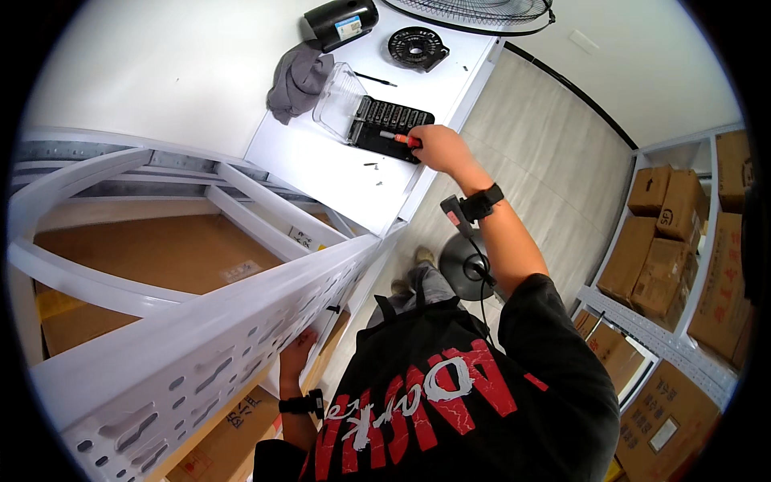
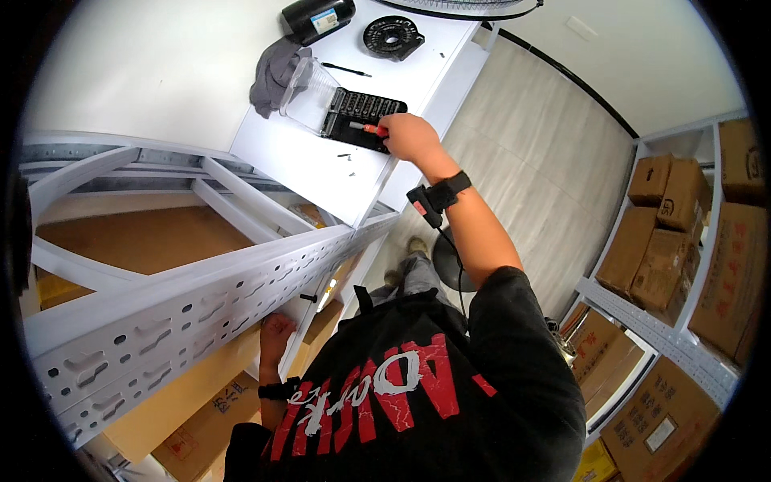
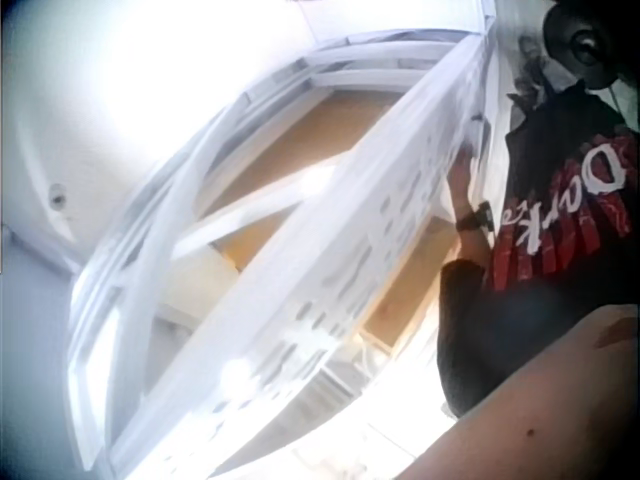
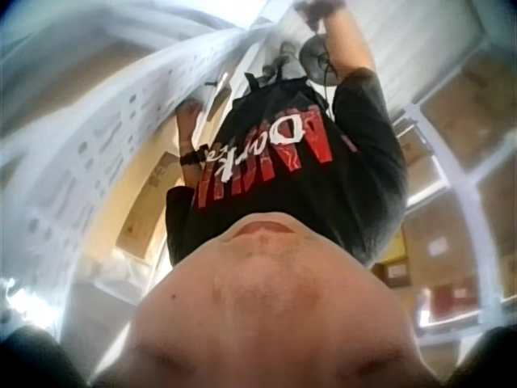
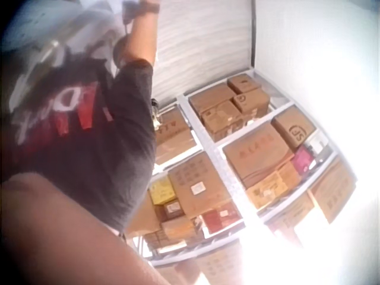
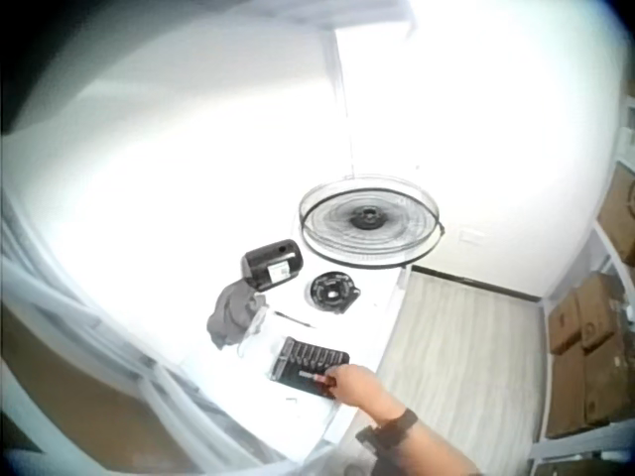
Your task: The person assembles a mechanical component by attaching a plastic housing to a motor-like unit mounted on a stand. They use a screwdriver to tighten screws and secure the parts together. The person also changes the screwdriver bit during the process.
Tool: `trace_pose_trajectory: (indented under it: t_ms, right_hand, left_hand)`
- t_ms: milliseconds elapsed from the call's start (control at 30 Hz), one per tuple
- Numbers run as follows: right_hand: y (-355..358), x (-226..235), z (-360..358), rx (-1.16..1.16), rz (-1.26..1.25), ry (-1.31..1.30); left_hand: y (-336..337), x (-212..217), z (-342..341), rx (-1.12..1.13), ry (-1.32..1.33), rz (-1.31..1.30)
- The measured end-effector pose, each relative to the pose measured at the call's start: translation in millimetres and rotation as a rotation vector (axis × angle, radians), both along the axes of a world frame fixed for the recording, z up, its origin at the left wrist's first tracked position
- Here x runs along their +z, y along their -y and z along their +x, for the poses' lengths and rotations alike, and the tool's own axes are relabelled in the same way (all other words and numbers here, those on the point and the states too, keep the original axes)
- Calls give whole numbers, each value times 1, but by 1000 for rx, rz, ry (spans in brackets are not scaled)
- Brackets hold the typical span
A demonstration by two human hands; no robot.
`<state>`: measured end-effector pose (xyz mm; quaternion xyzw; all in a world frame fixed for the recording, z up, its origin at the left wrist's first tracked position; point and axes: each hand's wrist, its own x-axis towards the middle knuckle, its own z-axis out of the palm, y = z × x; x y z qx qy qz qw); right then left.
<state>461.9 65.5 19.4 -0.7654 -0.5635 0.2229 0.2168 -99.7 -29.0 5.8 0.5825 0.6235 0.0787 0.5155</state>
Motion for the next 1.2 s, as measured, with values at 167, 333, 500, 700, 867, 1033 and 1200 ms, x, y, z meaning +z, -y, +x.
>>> trace_pose_trajectory:
  t_ms: [167, 333, 500, 700, 867, 1033, 1200]
  right_hand:
    - [3, -7, 20, -50, 55, -218]
    - [8, 2, 33, -69, 98, -248]
    - [9, 16, 31, -4, 30, -203]
    - [8, 19, 18, 10, -87, -196]
    - [8, 6, 2, 55, -92, -134]
    - [7, -6, 5, 104, -67, -31]
    - [22, 6, -8, 2, 81, -110]
  left_hand:
    - [0, 11, 11, -2, -36, -6]
    - [1, 9, 7, -21, -40, 20]
    - [0, 4, 3, -21, -52, 46]
    - [-2, -6, -4, 0, 31, 42]
    - [-5, 22, 19, 40, 93, -90]
    - [-19, 6, 5, -69, 78, -108]
    - [-15, 10, 8, -32, 162, -138]
